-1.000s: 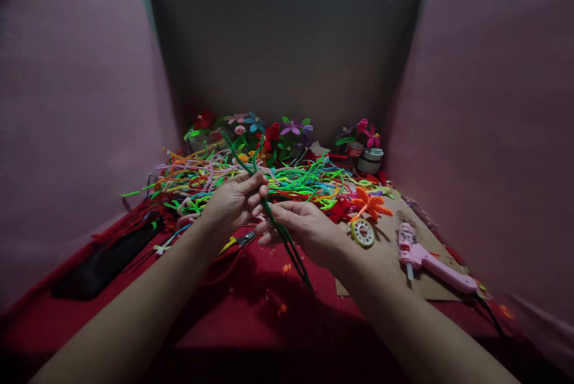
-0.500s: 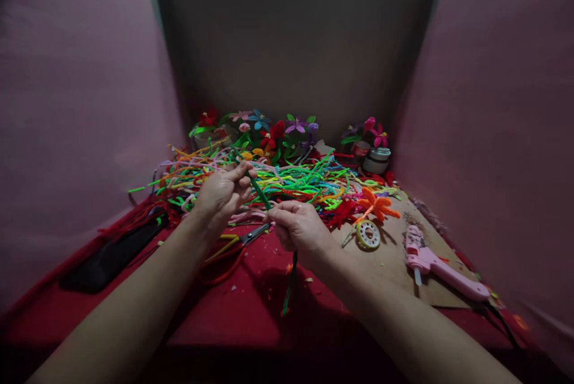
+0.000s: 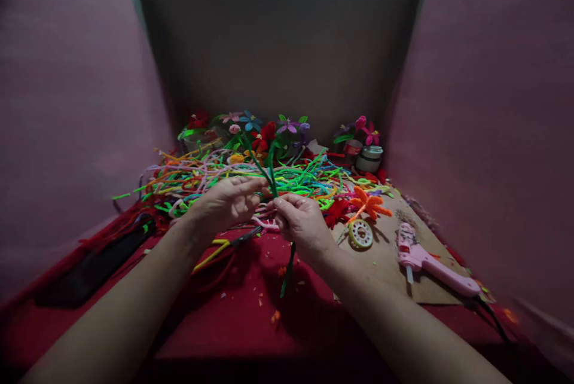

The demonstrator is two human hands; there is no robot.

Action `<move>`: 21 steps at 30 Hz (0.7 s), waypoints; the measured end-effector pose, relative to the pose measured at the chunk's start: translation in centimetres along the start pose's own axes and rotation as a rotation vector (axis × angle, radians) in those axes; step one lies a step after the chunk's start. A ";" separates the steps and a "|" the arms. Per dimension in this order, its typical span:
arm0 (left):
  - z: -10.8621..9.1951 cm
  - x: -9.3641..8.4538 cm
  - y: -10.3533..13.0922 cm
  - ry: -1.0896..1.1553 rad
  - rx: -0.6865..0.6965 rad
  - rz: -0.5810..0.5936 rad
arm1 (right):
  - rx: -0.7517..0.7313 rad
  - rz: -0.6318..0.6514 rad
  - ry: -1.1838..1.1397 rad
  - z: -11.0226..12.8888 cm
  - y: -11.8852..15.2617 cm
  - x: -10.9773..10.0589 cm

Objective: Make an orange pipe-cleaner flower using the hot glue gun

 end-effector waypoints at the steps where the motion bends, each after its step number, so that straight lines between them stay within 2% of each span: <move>1: 0.6 0.7 0.4 -0.064 -0.018 0.033 | 0.007 -0.001 0.014 -0.1 0.0 0.0; 4: 1.4 1.3 0.9 -0.171 0.019 -0.017 | 0.039 -0.002 0.035 -0.3 0.1 0.0; 6: 1.4 1.2 0.8 -0.203 0.059 -0.060 | 0.040 -0.006 0.045 -0.3 0.2 0.0; 12: 1.1 0.7 0.7 -0.370 0.119 -0.084 | 0.018 0.002 0.060 -0.4 0.2 -0.3; 16: 0.3 1.7 1.6 -0.436 0.247 -0.091 | -0.009 -0.032 0.071 -0.5 -0.1 -0.8; 21: -0.1 2.6 2.6 -0.393 0.283 -0.118 | -0.018 -0.061 0.061 -0.2 -0.3 -1.1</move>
Point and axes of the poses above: each hand's wrist, its own y-axis away from the middle knuckle, its own x-axis out of the palm, z = x × y, the point moved 5 cm from there along -y, towards the middle knuckle, and after that the axes turned 10 degrees about -z, right-handed, at the moved point
